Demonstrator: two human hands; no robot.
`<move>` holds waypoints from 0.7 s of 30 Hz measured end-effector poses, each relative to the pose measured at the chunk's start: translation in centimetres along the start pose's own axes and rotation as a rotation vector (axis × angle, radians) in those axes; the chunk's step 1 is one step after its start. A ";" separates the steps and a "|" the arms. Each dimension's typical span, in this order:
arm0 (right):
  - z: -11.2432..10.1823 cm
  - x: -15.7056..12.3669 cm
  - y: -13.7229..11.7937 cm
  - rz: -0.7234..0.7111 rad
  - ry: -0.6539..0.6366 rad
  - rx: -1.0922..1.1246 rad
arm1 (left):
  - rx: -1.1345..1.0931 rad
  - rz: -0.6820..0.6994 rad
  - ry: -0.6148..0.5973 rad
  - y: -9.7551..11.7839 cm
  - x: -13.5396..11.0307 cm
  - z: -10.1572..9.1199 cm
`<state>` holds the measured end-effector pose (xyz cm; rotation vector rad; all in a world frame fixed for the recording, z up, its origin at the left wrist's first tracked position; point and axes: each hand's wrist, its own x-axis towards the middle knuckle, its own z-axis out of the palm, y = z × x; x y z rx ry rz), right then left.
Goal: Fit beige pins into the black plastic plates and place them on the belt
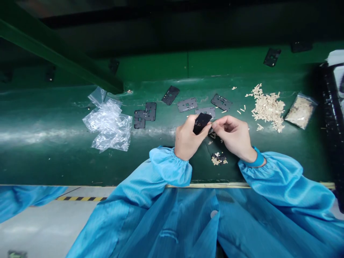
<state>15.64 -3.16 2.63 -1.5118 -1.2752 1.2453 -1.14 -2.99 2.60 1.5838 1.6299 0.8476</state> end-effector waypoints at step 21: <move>-1.2 0.4 0.1 -0.057 -0.020 -0.016 | -0.225 0.010 -0.199 -1.1 1.9 -0.6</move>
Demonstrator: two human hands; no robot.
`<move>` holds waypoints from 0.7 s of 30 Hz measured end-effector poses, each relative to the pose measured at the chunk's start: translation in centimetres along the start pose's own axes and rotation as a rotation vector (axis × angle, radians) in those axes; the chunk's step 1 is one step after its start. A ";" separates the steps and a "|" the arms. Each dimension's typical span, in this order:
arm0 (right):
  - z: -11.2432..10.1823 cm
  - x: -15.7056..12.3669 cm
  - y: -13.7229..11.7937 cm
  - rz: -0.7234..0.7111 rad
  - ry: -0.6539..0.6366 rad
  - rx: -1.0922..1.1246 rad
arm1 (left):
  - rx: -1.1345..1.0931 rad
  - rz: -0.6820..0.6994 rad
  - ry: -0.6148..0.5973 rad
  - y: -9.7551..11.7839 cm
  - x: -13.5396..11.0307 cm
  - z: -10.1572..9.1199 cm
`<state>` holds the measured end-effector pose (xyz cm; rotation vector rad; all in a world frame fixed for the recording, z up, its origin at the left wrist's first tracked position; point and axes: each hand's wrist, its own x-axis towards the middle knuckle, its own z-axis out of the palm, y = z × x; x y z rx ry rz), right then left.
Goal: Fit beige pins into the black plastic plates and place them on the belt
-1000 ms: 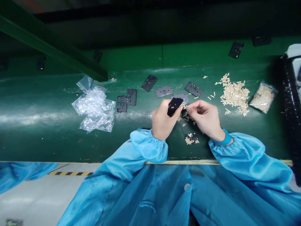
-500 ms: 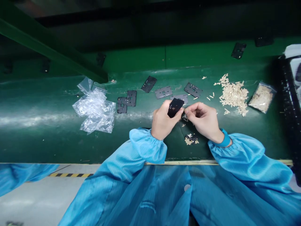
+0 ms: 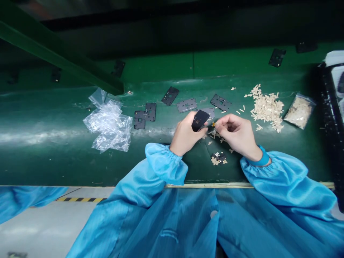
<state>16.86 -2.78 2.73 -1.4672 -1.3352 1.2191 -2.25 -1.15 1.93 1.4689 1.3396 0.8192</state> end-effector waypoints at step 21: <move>0.5 -0.8 1.0 -0.680 0.061 -0.498 | -0.278 -0.058 -0.011 0.6 0.1 0.2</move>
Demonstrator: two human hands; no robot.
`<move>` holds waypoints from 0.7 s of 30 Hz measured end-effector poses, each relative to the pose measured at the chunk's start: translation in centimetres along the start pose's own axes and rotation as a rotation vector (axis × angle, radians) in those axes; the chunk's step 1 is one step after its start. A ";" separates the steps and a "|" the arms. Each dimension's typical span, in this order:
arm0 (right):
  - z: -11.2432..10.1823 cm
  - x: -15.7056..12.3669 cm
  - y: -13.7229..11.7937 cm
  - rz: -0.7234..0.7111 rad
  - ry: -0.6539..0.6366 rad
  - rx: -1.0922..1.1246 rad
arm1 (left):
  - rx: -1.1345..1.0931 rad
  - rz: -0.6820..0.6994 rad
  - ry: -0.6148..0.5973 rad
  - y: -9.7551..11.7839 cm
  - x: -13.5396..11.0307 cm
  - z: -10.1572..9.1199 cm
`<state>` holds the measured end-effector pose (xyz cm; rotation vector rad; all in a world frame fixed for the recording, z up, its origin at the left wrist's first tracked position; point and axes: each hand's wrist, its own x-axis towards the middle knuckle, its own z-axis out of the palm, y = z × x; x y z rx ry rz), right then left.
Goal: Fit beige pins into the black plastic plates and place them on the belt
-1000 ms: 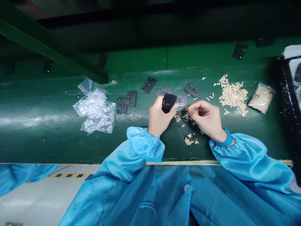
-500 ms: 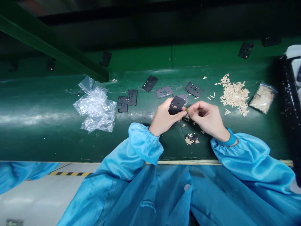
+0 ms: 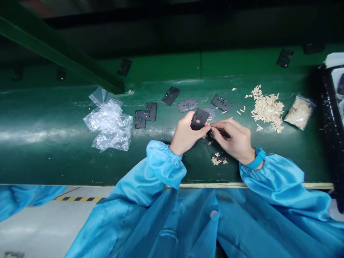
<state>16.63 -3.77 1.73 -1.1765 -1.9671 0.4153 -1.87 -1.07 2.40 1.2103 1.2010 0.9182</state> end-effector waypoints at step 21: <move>-2.2 1.8 0.8 0.763 -0.476 0.769 | 0.507 0.689 0.066 -2.1 0.4 -2.4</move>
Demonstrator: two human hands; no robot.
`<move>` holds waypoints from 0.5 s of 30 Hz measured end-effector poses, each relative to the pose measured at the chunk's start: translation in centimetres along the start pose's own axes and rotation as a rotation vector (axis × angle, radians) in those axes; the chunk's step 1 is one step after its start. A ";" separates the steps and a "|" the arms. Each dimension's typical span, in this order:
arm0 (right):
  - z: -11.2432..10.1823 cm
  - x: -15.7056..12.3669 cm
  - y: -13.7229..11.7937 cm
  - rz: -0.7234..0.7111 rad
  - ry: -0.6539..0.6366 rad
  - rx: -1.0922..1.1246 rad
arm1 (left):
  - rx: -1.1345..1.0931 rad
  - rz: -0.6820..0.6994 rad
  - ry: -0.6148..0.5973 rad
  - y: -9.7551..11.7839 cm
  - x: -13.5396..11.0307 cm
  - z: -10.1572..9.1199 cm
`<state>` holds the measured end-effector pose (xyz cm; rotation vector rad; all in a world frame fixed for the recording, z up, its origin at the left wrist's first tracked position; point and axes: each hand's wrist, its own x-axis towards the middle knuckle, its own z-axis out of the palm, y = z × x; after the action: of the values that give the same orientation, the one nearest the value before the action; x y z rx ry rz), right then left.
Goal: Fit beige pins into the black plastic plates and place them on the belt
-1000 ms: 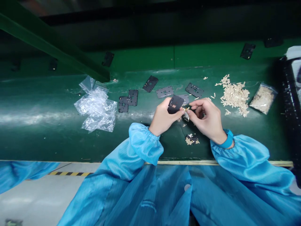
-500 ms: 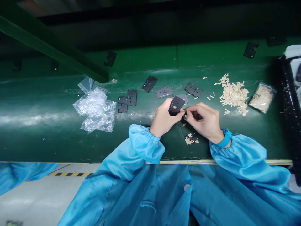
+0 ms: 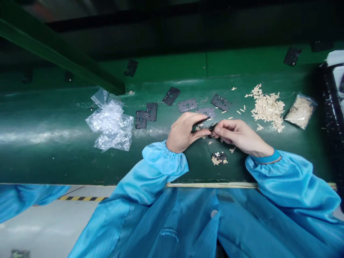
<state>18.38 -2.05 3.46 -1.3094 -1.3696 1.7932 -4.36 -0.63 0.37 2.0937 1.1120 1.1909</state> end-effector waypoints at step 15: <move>1.2 -0.3 0.1 0.257 -0.220 0.589 | 0.080 0.005 -0.076 0.0 0.0 -0.1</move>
<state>17.38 -2.84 3.48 -1.0151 -0.6902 2.3334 -4.43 -0.63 0.39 2.1835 1.1373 1.0768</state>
